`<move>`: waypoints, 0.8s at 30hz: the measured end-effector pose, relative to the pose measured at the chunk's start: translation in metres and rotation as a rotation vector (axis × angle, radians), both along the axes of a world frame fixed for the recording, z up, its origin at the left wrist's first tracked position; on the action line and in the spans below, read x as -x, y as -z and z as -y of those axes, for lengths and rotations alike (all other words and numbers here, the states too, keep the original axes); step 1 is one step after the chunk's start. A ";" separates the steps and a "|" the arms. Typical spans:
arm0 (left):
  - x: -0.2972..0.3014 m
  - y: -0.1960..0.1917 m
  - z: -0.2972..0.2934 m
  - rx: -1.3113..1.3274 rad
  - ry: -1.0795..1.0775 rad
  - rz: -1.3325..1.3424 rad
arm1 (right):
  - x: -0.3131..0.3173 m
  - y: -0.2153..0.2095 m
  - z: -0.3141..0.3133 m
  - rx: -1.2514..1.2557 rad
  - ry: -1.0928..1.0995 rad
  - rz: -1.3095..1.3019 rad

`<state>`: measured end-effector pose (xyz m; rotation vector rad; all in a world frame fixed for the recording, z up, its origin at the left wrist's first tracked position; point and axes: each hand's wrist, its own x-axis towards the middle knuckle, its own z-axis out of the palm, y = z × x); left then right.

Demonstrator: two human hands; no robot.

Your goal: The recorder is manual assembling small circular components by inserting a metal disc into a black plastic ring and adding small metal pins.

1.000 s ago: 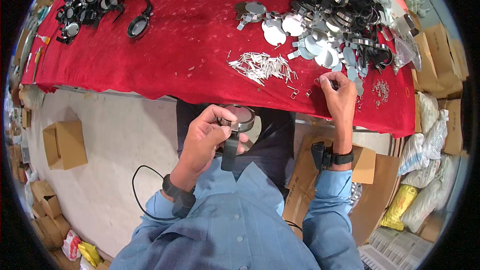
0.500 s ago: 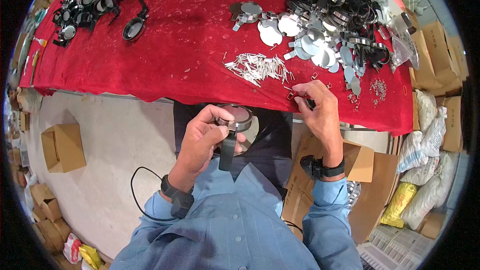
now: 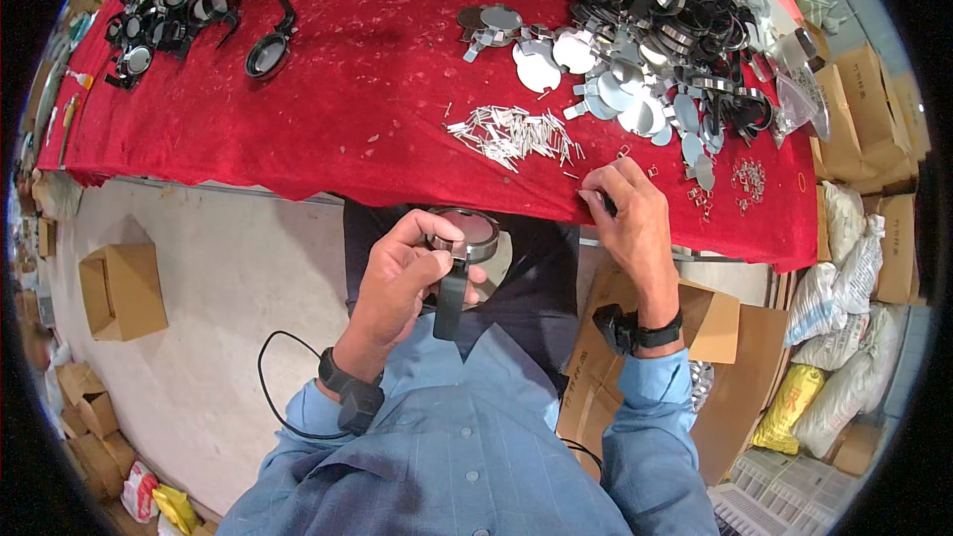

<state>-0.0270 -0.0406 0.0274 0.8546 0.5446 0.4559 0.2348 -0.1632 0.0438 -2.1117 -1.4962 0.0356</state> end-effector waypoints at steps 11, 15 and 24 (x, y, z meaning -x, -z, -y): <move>0.002 -0.001 0.000 0.003 -0.008 0.000 | 0.002 0.004 0.003 -0.121 -0.052 0.042; 0.000 -0.002 0.002 0.014 -0.018 0.006 | -0.003 0.000 0.005 -0.199 0.100 0.015; 0.002 -0.002 0.003 0.021 -0.010 0.015 | 0.011 0.014 -0.002 -0.038 0.086 0.078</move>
